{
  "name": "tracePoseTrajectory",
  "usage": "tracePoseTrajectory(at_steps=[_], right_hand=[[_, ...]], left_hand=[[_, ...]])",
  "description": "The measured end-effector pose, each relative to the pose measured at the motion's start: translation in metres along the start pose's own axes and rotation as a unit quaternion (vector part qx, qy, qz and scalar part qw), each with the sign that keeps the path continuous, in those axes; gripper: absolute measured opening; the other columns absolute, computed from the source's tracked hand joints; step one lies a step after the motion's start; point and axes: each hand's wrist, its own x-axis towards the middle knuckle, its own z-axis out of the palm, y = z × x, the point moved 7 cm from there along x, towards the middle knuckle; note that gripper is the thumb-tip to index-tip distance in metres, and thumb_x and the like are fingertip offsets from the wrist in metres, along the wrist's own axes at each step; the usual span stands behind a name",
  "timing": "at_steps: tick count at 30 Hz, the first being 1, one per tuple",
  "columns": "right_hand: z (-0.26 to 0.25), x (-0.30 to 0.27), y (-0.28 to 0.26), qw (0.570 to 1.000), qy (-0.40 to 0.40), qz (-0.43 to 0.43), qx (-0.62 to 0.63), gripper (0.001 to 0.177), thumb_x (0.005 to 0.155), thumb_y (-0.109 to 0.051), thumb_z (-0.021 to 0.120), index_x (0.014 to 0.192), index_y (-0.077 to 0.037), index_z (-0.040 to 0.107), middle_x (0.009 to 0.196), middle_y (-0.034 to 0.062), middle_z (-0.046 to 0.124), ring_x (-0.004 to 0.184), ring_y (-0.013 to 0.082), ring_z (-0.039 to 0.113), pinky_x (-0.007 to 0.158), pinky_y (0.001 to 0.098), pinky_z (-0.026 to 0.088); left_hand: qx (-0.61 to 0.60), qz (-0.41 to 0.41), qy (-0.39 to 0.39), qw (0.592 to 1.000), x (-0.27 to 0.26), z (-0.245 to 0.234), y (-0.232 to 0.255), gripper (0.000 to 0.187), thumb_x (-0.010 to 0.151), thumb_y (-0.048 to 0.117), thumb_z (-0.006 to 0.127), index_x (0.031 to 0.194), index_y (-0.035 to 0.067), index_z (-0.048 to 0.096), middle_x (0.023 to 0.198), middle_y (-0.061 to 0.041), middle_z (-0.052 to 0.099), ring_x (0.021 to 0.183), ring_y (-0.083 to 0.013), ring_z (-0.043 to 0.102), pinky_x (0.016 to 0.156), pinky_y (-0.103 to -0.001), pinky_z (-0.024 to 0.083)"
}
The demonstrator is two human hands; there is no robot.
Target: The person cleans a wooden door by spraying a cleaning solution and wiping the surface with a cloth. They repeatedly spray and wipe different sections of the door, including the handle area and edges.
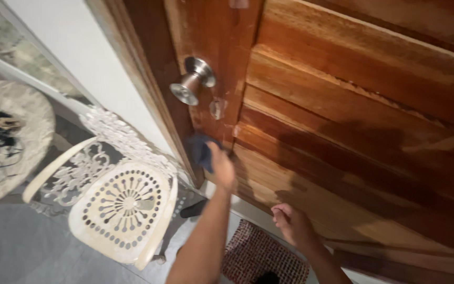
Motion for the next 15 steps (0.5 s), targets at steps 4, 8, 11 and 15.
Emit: tracePoseTrajectory(at_steps=[4, 8, 11, 15], right_hand=[[0.02, 0.009, -0.018, 0.999, -0.006, -0.029, 0.034, 0.024, 0.09, -0.023, 0.057, 0.105, -0.008, 0.066, 0.08, 0.0032, 0.072, 0.073, 0.0133, 0.066, 0.069, 0.0277, 0.053], [0.029, 0.018, -0.043, 0.993, 0.005, -0.108, 0.051, 0.022, 0.091, -0.021, 0.059, 0.105, -0.006, 0.066, 0.086, 0.0033, 0.072, 0.078, 0.0122, 0.066, 0.07, 0.0276, 0.052], [0.031, 0.024, -0.067, 0.983, 0.046, -0.159, 0.073, 0.024, 0.089, -0.019, 0.062, 0.108, -0.005, 0.062, 0.086, 0.0045, 0.07, 0.077, 0.0122, 0.065, 0.068, 0.0273, 0.052], [0.027, 0.033, -0.099, 0.983, 0.102, -0.133, 0.081, 0.063, 0.078, -0.018, 0.074, 0.131, -0.006, 0.041, 0.08, 0.0079, 0.066, 0.068, 0.0136, 0.063, 0.062, 0.0275, 0.053]], left_hand=[[0.109, 0.001, -0.044, 0.993, -0.039, 0.007, 0.002, 0.056, 0.096, 0.016, 0.049, 0.143, -0.009, 0.031, 0.15, -0.019, 0.036, 0.138, -0.0215, 0.032, 0.112, -0.031, 0.023], [-0.101, -0.094, 0.041, 0.99, -0.03, 0.003, 0.003, 0.043, 0.094, 0.02, 0.058, 0.129, -0.004, 0.048, 0.111, -0.007, 0.065, 0.093, -0.0093, 0.061, 0.08, -0.026, 0.051], [-0.022, -0.106, 0.089, 0.99, -0.027, -0.018, 0.024, 0.031, 0.098, 0.019, 0.063, 0.091, -0.011, 0.066, 0.068, -0.008, 0.059, 0.056, -0.0097, 0.056, 0.054, -0.022, 0.051], [-0.019, -0.041, 0.009, 0.999, -0.044, -0.014, 0.082, 0.031, 0.099, 0.019, 0.061, 0.076, -0.001, 0.056, 0.059, 0.002, 0.05, 0.048, -0.0048, 0.042, 0.043, -0.022, 0.031]])
